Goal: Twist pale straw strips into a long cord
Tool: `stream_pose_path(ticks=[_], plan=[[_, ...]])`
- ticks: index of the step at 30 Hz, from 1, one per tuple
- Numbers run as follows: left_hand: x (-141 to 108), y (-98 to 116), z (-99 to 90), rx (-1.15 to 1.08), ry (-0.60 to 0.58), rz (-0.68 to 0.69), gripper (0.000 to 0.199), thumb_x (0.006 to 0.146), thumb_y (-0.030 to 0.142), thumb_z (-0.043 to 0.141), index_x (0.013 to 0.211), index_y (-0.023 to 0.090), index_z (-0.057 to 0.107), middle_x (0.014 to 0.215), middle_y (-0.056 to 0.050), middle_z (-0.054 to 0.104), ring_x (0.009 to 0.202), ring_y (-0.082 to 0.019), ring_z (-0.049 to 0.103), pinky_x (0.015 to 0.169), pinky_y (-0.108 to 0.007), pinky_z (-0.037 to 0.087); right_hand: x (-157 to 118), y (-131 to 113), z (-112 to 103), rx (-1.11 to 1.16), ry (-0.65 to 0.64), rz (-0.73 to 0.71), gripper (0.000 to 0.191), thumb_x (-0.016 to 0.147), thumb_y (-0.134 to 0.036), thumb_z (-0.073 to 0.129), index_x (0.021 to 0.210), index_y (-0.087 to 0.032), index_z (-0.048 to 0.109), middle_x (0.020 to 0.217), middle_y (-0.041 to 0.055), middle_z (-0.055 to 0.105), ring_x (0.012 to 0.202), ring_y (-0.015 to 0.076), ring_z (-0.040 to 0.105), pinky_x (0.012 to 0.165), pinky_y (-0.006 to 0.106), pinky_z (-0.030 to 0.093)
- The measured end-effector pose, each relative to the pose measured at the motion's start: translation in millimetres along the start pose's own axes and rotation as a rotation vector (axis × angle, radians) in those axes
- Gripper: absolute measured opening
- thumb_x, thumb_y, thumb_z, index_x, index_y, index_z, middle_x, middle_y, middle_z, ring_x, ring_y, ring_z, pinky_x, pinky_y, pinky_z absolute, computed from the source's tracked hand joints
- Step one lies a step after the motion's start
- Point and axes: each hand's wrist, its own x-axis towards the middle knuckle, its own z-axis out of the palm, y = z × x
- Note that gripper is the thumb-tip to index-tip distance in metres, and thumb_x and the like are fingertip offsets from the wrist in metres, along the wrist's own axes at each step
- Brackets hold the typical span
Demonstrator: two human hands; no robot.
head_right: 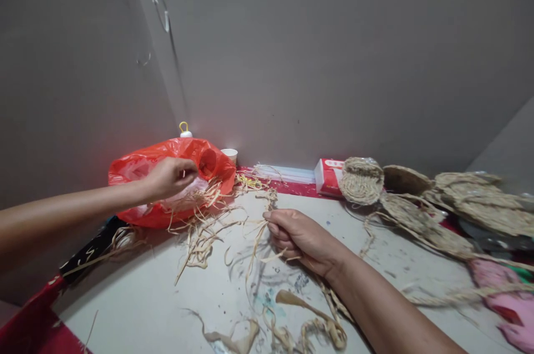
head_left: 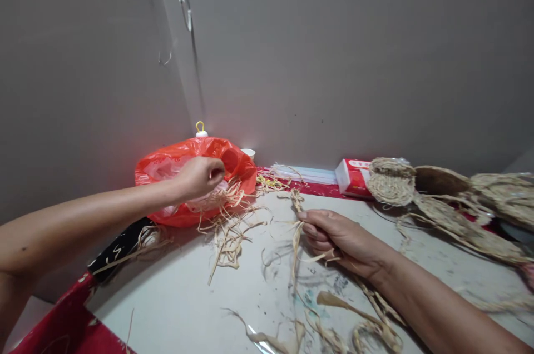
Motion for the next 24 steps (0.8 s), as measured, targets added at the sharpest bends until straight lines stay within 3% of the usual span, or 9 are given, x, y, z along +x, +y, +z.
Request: stream_pose_path(ticks=[2,5,9,14,19,24], plan=[[-1,10,11.7,0.046,-0.082,0.011,0.025,0.081,0.029,0.048,0.063,0.015,0.059,0.055,-0.001,0.054,0.048,-0.008,0.036,0.051,-0.027,0.025,0,0,0,-0.004,0.007,0.005,0.043,0.075,-0.04,0.067,0.052,-0.017,0.039,0.044,-0.0086,0.028,0.039,0.0025,0.017,0.036,0.018,0.005],[3,21,30.2,0.039,-0.2,-0.058,0.027,0.074,0.037,0.059,0.056,0.016,0.057,0.049,0.0,0.047,0.047,-0.009,0.033,0.052,-0.028,0.023,-1,-2,2,-0.013,0.021,0.004,0.043,0.074,-0.04,0.068,0.051,-0.017,0.039,0.044,-0.0088,0.027,0.038,0.0024,0.016,0.036,0.018,0.005],[12,20,41.7,-0.088,-0.285,-0.134,0.013,0.065,0.018,0.062,0.053,0.016,0.057,0.049,0.001,0.046,0.049,-0.01,0.039,0.053,-0.027,0.026,-3,-4,6,-0.034,0.015,0.01,0.042,0.074,-0.041,0.067,0.051,-0.017,0.04,0.042,-0.0094,0.026,0.038,0.0022,0.015,0.035,0.018,0.005],[19,15,11.9,-0.279,-0.232,-0.206,0.014,0.076,0.028,0.056,0.071,0.017,0.062,0.062,0.001,0.056,0.052,-0.009,0.046,0.052,-0.024,0.034,-2,-4,5,-0.027,0.018,0.015,0.043,0.074,-0.04,0.067,0.051,-0.017,0.039,0.043,-0.0092,0.026,0.038,0.0025,0.015,0.036,0.018,0.005],[20,14,-26.1,-0.791,-0.151,-0.263,0.013,0.078,0.027,0.06,0.072,0.017,0.055,0.067,-0.001,0.06,0.053,-0.008,0.048,0.048,-0.022,0.034,-1,-2,3,-0.012,0.002,-0.004,0.043,0.075,-0.04,0.067,0.051,-0.017,0.039,0.044,-0.0087,0.027,0.038,0.0027,0.016,0.036,0.018,0.006],[9,9,-28.7,-1.012,-0.277,-0.292,0.009,0.081,0.021,0.056,0.073,0.017,0.053,0.053,0.002,0.052,0.046,-0.006,0.043,0.048,-0.021,0.031,-1,-1,3,-0.01,0.005,0.021,0.043,0.076,-0.04,0.066,0.051,-0.017,0.04,0.043,-0.0087,0.027,0.038,0.0028,0.016,0.036,0.018,0.005]])
